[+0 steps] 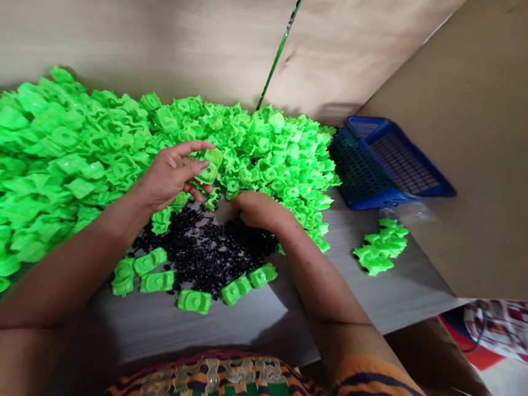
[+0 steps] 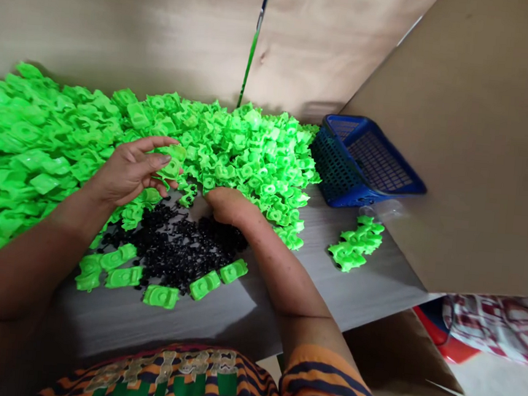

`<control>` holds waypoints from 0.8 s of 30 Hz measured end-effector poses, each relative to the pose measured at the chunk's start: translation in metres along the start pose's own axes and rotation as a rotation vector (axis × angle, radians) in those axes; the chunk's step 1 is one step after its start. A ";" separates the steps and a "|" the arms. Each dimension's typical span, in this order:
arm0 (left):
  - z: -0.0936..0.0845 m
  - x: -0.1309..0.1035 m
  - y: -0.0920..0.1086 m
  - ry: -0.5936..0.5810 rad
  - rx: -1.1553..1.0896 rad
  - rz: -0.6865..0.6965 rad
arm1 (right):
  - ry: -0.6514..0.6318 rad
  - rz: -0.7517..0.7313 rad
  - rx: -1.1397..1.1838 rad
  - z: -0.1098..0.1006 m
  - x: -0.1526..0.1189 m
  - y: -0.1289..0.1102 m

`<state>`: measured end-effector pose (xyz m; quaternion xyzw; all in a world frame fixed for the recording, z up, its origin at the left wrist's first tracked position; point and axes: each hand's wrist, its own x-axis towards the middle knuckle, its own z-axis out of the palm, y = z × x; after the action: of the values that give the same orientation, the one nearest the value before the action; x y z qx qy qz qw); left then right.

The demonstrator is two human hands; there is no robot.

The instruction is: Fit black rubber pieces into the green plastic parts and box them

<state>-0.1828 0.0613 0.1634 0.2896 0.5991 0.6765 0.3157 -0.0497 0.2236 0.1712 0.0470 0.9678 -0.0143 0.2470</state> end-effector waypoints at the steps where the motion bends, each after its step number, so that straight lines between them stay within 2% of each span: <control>1: -0.001 0.001 -0.001 0.007 -0.003 -0.005 | -0.012 0.010 -0.008 0.000 0.001 -0.001; 7: -0.004 0.010 -0.009 0.071 -0.045 -0.003 | 0.007 -0.002 0.053 0.005 0.007 0.001; 11: -0.004 0.012 -0.012 0.118 -0.106 -0.021 | 0.135 -0.085 0.236 0.003 0.003 0.016; 14: -0.003 0.012 -0.014 0.122 -0.121 -0.015 | 0.236 -0.158 0.525 0.000 -0.005 0.031; 17: -0.001 0.011 -0.014 0.101 -0.129 -0.003 | 0.301 -0.253 0.941 0.000 -0.007 0.037; 20: 0.004 0.009 -0.012 0.082 -0.146 -0.005 | 0.470 -0.309 1.288 0.005 0.001 0.027; 24: 0.011 0.005 -0.010 0.072 -0.164 -0.007 | 0.727 -0.268 1.481 0.014 0.018 0.001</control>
<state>-0.1772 0.0731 0.1544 0.2364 0.5537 0.7319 0.3191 -0.0590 0.2255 0.1505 0.0835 0.7248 -0.6600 -0.1792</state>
